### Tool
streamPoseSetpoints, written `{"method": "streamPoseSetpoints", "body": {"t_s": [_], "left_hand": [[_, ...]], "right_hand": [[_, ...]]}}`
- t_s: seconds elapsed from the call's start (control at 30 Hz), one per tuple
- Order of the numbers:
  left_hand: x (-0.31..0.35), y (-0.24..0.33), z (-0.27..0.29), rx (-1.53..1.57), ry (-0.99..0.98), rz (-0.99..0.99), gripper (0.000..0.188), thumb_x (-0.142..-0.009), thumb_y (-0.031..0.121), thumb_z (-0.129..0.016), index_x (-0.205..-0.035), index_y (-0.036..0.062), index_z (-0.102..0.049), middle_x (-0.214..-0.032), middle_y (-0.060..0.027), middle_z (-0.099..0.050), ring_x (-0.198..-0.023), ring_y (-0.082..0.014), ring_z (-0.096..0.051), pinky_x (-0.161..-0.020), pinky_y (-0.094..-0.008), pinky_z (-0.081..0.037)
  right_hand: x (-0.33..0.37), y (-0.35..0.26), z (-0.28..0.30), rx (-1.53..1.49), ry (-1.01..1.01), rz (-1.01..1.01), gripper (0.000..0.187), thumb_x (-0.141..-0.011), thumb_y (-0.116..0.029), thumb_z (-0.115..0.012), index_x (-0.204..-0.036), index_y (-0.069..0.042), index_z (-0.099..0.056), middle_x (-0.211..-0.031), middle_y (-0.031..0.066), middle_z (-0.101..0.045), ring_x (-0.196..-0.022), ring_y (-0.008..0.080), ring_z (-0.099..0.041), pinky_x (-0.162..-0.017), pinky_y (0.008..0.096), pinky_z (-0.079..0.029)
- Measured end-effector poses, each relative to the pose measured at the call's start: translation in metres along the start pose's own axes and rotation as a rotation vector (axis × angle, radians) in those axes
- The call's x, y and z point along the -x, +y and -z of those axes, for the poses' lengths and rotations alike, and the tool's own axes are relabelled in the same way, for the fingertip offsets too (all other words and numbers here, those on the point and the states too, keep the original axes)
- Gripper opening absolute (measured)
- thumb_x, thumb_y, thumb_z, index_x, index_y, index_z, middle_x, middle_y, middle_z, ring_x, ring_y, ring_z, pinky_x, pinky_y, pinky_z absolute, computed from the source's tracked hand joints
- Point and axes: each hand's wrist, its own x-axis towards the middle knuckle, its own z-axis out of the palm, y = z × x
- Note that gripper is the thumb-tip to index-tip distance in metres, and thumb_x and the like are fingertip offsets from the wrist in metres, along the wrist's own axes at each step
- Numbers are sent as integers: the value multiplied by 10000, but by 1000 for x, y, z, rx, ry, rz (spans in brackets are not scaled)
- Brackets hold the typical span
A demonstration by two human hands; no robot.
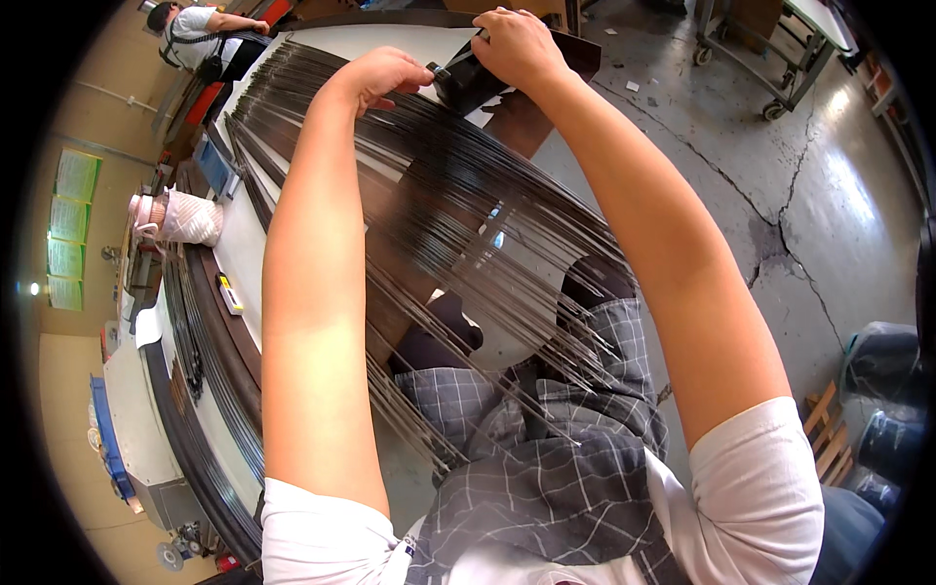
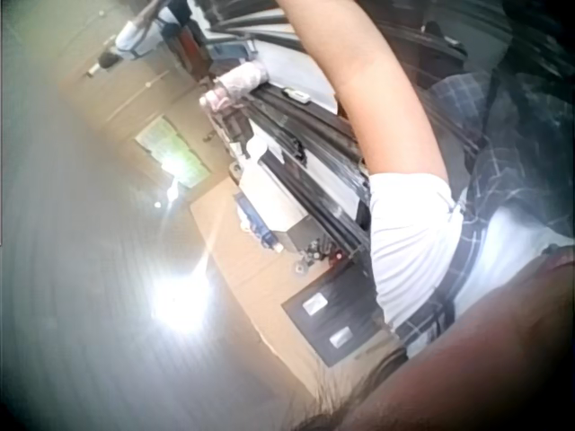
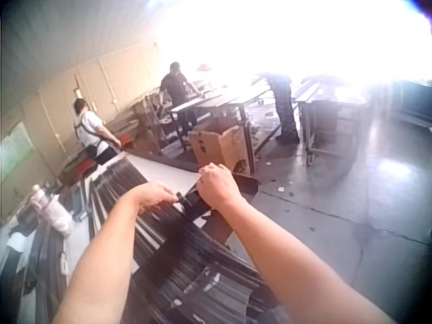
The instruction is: The person repeatedly picks up thin metal rods from a large stack on a workbench, holds them up to inspect their length and condition, and then places them back into the pile. The process is repetitive and involves handling the rods one by one or in small groups.
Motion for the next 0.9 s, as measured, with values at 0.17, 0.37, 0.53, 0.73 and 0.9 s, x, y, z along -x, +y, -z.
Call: {"method": "streamPoseSetpoints", "body": {"t_s": [0.17,0.37,0.53,0.73,0.9], "left_hand": [[-26,2,-9,-447,178,8,293,-761,285,-652,-862,10,-656,-838,-82,-656,-786,-221,-606,-707,-399,-462],[17,-2,-35,-498,417,-62,229,-745,192,-612,-736,-35,-640,-645,-98,-616,-597,-168,-580,-567,-309,-454],[131,-16,-49,201,328,-416,245,-764,219,-625,-832,-16,-637,-793,-102,-635,-726,-151,-592,-667,-281,-461],[276,-30,-118,846,-73,-279,129,-838,169,-609,-864,43,-605,-868,-51,-645,-795,-82,-579,-718,-216,-450],[310,-36,-173,1070,-178,-44,122,-849,156,-589,-871,40,-556,-865,-63,-619,-801,-125,-596,-646,-232,-489]], "right_hand": [[-5,0,2,-22,-45,42,177,-764,-166,-514,-740,-32,-626,-841,143,-632,-899,270,-586,-852,380,-418],[-7,12,5,165,-193,150,271,-795,-268,-523,-910,-44,-624,-994,141,-597,-984,305,-548,-876,444,-407],[29,-71,75,243,-621,368,240,-797,-199,-520,-853,22,-596,-883,197,-608,-922,315,-564,-822,422,-445],[127,-129,164,-639,-1365,-180,231,-792,-200,-608,-778,29,-633,-649,83,-621,-513,148,-615,-490,253,-489],[140,-134,170,-604,-1475,-242,234,-774,-193,-596,-703,29,-617,-651,82,-626,-508,155,-617,-511,270,-499]]}}
